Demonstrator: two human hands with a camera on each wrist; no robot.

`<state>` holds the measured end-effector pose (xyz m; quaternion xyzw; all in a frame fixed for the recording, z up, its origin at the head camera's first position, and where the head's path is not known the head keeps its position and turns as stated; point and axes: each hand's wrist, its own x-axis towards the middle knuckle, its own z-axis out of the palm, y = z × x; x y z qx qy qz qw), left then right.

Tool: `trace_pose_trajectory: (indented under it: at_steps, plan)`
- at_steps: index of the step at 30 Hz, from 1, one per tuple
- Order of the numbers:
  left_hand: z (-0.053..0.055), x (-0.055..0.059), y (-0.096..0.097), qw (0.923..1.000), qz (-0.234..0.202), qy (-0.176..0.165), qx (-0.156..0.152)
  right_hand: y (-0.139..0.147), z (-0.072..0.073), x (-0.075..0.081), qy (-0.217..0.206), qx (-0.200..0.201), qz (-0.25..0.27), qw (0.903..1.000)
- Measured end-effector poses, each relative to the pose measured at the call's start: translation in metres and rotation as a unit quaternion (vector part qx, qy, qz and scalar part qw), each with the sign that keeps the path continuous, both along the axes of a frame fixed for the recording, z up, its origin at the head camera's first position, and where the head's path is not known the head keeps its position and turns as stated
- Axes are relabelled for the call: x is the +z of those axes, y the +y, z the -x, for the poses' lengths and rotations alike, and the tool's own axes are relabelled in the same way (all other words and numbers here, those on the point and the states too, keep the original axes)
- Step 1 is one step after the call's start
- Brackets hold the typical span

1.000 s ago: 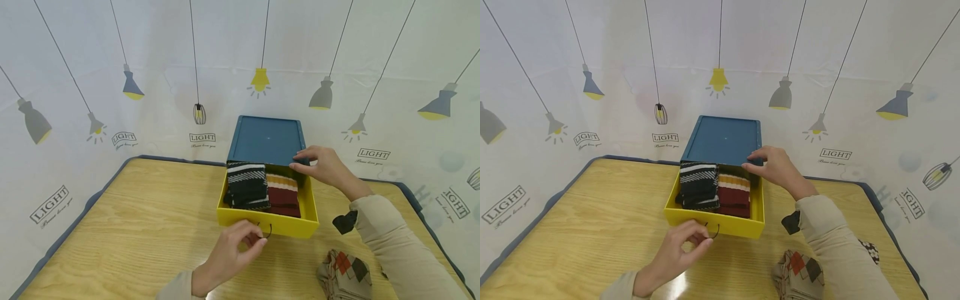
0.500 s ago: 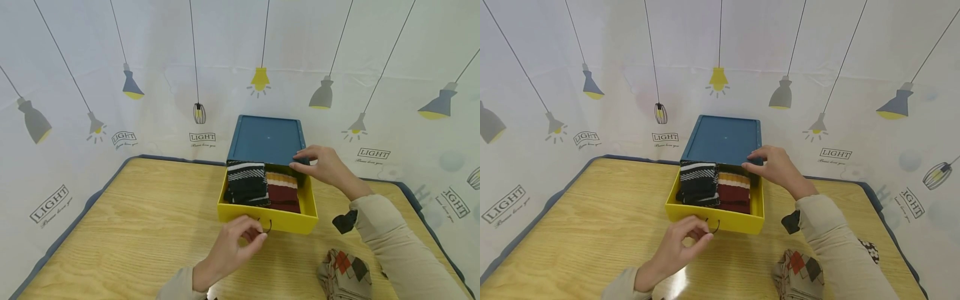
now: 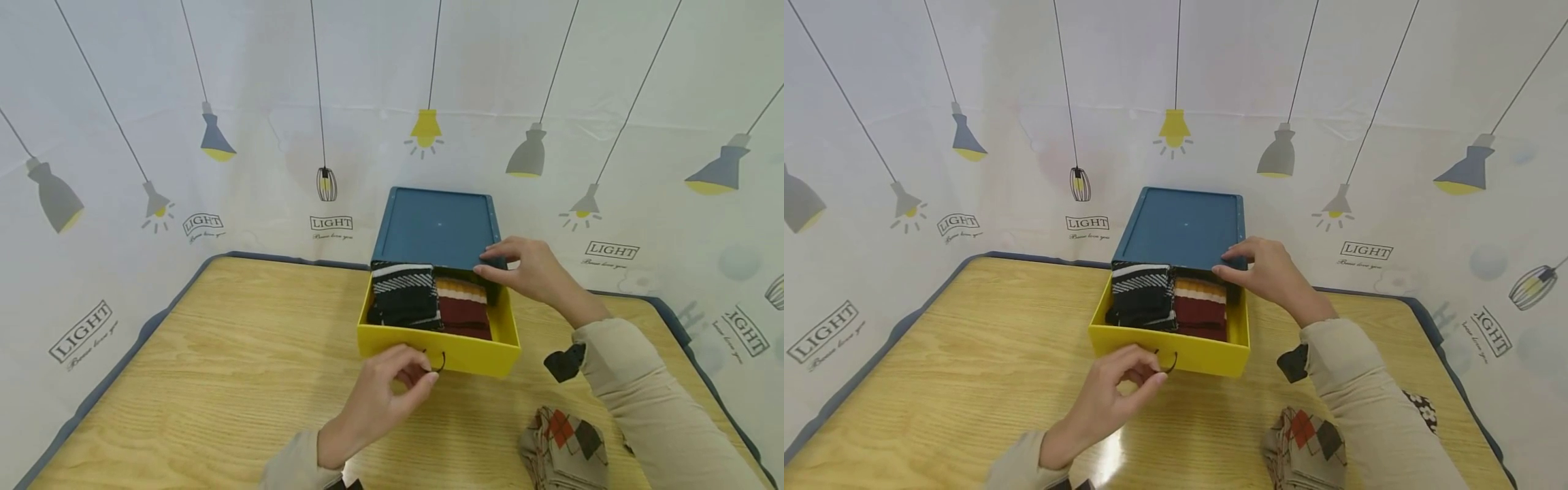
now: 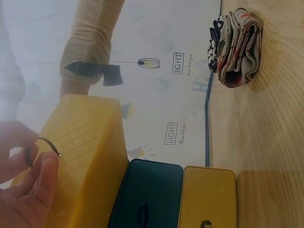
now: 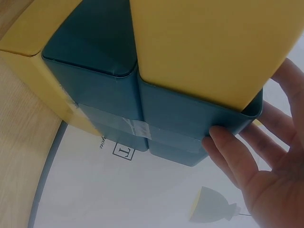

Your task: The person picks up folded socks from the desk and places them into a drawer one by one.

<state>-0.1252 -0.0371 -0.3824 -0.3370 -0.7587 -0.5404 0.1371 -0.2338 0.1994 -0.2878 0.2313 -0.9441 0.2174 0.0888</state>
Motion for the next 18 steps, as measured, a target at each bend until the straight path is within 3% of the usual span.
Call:
trace_pose_trajectory:
  at_steps: [18]
  plan:
    - [0.014,0.006,0.001,0.9992,0.033,-0.018,0.012,-0.001,-0.001,0.000,-0.004,-0.004,-0.003,1.0000]
